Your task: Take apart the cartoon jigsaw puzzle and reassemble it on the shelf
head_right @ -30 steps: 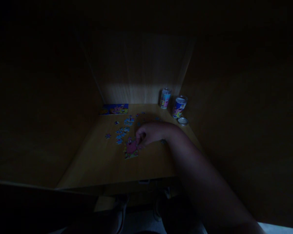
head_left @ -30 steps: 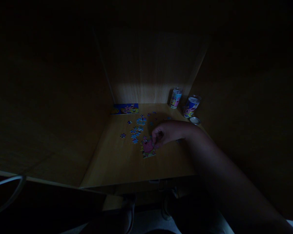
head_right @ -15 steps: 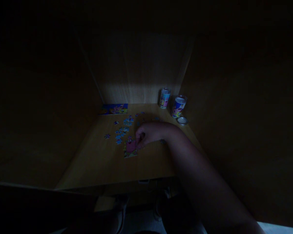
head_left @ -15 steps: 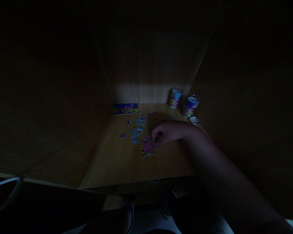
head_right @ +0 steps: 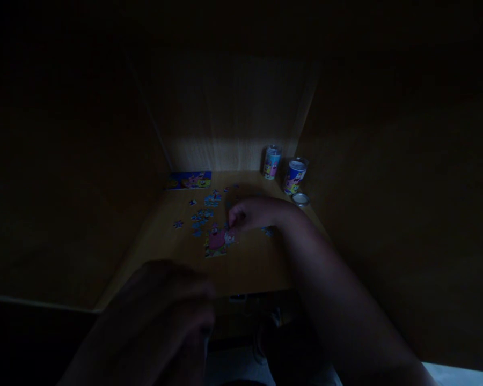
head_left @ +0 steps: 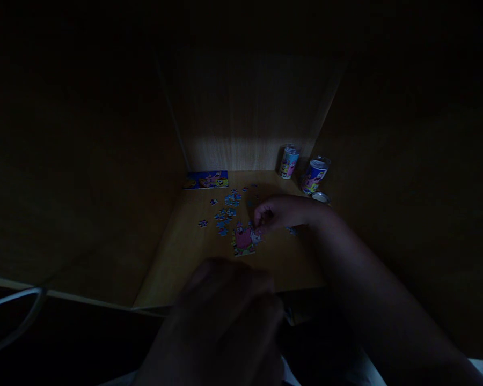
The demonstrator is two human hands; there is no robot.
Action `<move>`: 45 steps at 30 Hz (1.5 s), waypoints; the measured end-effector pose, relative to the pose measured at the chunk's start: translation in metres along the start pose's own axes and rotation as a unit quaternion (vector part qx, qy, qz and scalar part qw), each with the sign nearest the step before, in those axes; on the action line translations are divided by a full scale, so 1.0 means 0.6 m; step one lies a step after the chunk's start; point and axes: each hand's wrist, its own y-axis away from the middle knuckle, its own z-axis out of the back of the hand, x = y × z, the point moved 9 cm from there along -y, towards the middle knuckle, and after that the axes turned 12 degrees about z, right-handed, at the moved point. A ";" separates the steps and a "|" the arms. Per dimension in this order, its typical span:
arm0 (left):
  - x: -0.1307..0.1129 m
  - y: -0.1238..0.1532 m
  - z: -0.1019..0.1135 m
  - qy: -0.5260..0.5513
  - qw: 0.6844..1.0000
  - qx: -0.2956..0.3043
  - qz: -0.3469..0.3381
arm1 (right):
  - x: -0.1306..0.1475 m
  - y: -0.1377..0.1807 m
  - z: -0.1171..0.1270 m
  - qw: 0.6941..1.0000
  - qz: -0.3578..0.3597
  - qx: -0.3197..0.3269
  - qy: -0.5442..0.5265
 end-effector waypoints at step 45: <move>0.105 -0.075 -0.120 -0.014 0.998 0.035 0.051 | -0.050 0.013 0.101 0.922 -0.061 -0.278 0.263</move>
